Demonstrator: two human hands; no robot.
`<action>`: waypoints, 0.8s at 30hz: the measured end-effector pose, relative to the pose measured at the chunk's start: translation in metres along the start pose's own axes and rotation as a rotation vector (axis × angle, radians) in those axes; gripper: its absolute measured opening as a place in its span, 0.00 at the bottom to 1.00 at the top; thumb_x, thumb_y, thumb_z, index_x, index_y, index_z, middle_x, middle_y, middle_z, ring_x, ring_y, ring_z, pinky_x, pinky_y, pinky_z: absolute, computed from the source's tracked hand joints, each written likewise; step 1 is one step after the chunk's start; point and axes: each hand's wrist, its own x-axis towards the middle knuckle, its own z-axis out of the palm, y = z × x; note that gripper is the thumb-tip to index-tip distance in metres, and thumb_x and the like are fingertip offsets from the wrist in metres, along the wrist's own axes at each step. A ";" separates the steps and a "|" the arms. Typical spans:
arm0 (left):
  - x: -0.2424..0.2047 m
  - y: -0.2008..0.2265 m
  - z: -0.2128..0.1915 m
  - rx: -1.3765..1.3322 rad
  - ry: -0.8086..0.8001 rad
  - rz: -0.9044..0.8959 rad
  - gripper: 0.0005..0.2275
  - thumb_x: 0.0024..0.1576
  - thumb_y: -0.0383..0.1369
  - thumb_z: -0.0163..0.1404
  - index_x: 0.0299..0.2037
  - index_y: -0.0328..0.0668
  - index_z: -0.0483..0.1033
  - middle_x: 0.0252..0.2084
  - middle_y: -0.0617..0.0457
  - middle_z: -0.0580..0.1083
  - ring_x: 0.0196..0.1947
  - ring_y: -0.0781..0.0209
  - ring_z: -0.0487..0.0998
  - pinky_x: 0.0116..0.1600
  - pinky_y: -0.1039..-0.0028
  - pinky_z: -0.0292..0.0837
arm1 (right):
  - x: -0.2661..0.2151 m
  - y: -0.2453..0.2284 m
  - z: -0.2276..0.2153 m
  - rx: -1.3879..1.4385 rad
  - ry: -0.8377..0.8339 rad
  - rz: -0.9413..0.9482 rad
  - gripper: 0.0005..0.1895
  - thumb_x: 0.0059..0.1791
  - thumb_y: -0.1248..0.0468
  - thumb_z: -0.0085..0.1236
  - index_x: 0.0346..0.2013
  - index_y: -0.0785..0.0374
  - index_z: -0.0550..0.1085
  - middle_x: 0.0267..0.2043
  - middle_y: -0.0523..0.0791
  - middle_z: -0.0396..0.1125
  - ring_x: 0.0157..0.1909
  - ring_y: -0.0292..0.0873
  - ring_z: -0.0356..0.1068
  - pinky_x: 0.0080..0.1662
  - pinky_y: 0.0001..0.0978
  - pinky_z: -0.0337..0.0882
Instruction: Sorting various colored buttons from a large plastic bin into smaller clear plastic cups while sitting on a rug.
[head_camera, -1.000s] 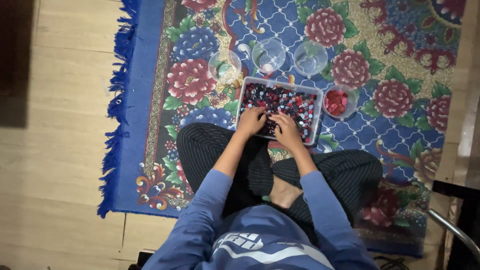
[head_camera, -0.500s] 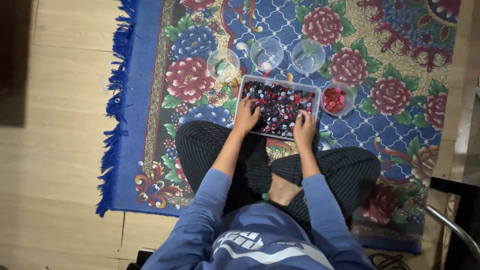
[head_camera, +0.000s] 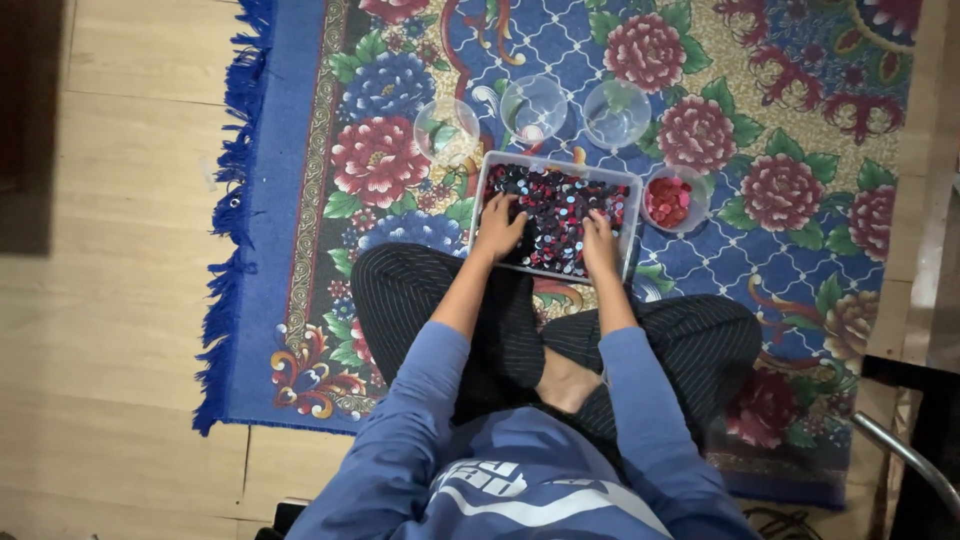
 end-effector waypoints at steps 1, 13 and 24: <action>0.001 -0.001 0.000 0.002 0.001 -0.002 0.21 0.60 0.45 0.51 0.63 0.52 0.70 0.70 0.35 0.61 0.70 0.34 0.63 0.72 0.50 0.58 | 0.007 0.007 0.005 0.001 -0.002 0.000 0.24 0.55 0.45 0.48 0.63 0.46 0.73 0.64 0.50 0.68 0.69 0.54 0.63 0.68 0.48 0.59; -0.009 0.004 0.003 -0.028 -0.008 0.099 0.24 0.57 0.40 0.55 0.65 0.55 0.69 0.68 0.35 0.63 0.68 0.31 0.64 0.72 0.47 0.59 | 0.016 0.014 0.026 -0.235 0.367 -0.489 0.15 0.45 0.64 0.60 0.45 0.50 0.80 0.48 0.46 0.70 0.54 0.55 0.71 0.59 0.46 0.66; -0.011 0.005 0.003 0.036 -0.037 0.067 0.23 0.57 0.41 0.54 0.65 0.60 0.68 0.70 0.39 0.60 0.68 0.30 0.64 0.72 0.49 0.59 | 0.038 0.000 0.033 -0.467 -0.030 -0.604 0.21 0.41 0.57 0.70 0.50 0.47 0.80 0.44 0.43 0.73 0.50 0.54 0.71 0.53 0.45 0.71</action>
